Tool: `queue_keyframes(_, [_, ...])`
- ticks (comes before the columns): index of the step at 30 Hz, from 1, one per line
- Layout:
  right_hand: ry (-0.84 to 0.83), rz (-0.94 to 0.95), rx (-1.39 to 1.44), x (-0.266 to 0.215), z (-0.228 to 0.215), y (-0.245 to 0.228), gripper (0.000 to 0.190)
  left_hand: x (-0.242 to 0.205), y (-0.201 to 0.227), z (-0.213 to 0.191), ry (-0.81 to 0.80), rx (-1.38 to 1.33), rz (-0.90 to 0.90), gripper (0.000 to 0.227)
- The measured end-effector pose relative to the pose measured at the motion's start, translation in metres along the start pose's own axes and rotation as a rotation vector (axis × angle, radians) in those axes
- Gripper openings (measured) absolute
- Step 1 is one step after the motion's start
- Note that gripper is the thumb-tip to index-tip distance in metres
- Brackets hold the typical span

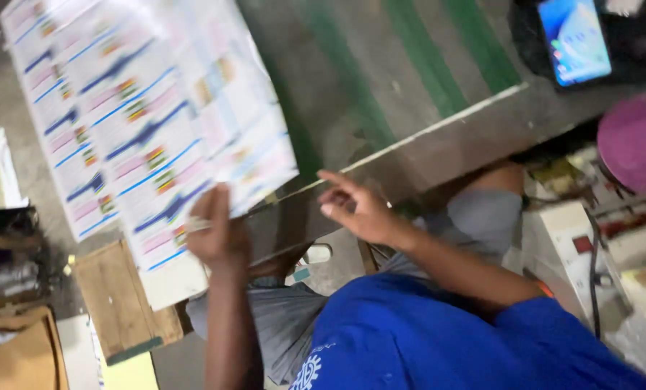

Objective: The person sits at a workbench and repeatedly separates sheets of printed paper from a stack, placing them into a separate pile. The person uses both hands to lift and move the papers.

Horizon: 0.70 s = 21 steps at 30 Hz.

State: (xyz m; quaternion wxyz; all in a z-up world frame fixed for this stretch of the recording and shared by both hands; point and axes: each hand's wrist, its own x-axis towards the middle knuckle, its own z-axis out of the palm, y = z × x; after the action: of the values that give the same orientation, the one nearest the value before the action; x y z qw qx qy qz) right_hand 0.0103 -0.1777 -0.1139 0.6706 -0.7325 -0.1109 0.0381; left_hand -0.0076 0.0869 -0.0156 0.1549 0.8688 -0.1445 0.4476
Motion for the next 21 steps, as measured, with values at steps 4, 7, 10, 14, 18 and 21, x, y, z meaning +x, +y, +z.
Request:
queue_keyframes(4, [-0.376, 0.011, 0.306, 0.008, 0.018, 0.036, 0.038, 0.000, 0.061, 0.012, -0.331, -0.031, -0.026, 0.047])
queue_keyframes(7, [-0.152, 0.110, 0.554, 0.023, 0.017, 0.023, 0.028, 0.017, 0.089, 0.011, -0.475, -0.115, 0.018, 0.054])
queue_keyframes(10, [0.248, 0.188, 0.710, 0.038, -0.015, 0.020, 0.038, 0.028, 0.084, -0.001, -0.454, -0.164, 0.063, 0.057])
queue_keyframes(14, [0.464, 0.112, 0.514, 0.065, -0.076, 0.056, 0.035, 0.005, 0.010, 0.006, -0.315, 0.046, -0.048, 0.054])
queue_keyframes(18, [0.454, 0.093, 0.488, 0.095, -0.116, 0.093, 0.031, -0.004, -0.061, 0.009, -0.319, 0.242, -0.181, 0.056])
queue_keyframes(21, [0.473, 0.154, 0.419, 0.123, -0.133, 0.121, 0.028, -0.008, -0.089, 0.000, -0.275, 0.323, -0.256, 0.072])
